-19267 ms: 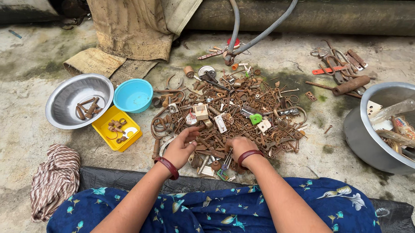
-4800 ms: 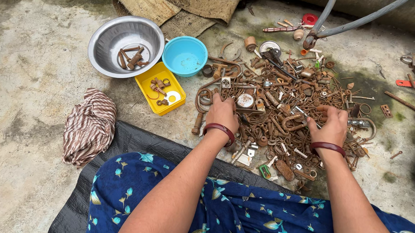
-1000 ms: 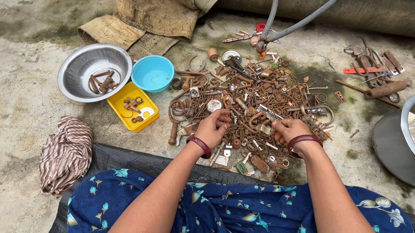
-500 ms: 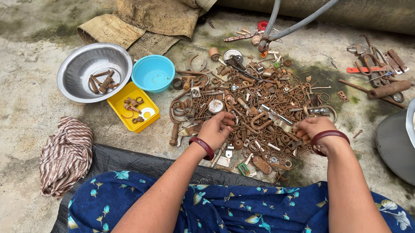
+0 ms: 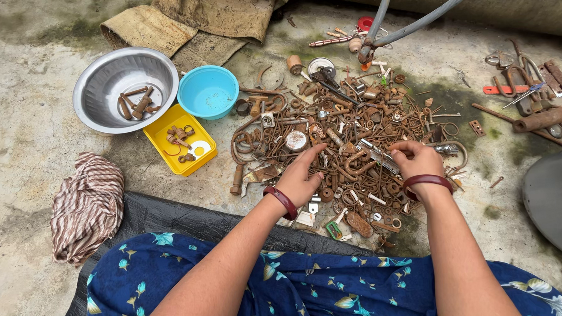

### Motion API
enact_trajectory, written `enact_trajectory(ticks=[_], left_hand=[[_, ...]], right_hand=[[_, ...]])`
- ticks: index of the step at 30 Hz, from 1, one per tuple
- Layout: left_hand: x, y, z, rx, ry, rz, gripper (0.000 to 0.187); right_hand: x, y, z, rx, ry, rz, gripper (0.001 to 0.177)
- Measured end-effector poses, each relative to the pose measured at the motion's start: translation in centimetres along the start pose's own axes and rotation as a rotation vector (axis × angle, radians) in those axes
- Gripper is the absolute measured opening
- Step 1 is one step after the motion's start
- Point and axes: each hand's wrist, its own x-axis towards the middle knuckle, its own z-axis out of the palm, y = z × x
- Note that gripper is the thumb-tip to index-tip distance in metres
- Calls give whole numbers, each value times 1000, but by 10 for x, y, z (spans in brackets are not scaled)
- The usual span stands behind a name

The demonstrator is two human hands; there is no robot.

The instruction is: The person sorts through a pile of metal scraps, hardware, and old components, picking up items by hand and placing them into different bowls and containers.

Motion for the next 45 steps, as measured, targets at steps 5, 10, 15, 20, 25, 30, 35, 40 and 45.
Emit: enact_trajectory(ticks=[5,10,15,20,25,30,35,40,45], left_hand=[[1,0,-2,43,30,-1,62],[5,0,-1,20,68,-55,55],[6,3,-1,-9,110,-78,50],[8,4,-1,-62,115,-95,49],[11,3,2,-99,113,-113,48],[12,1,2,-92,115,-114,44],[13,-3,4,-66,101,-139,39],[15,-13,9,-165,90,-201,36],[21,-27,11,-475,63,-303,35]], right_hand=[[7,0,43,-216,205,-301,25],[42,31,53,-190,255,-325,32],[77,51,60,-274,249,-404,51],[84,31,61,-436,185,-298,59],[91,22,67,-485,167,-170,45],[97,27,72,-381,173,-100,29],[97,30,70,-212,167,-184,31],[94,9,48,16,64,-165,39],[68,-51,8,270,-168,-92,38]])
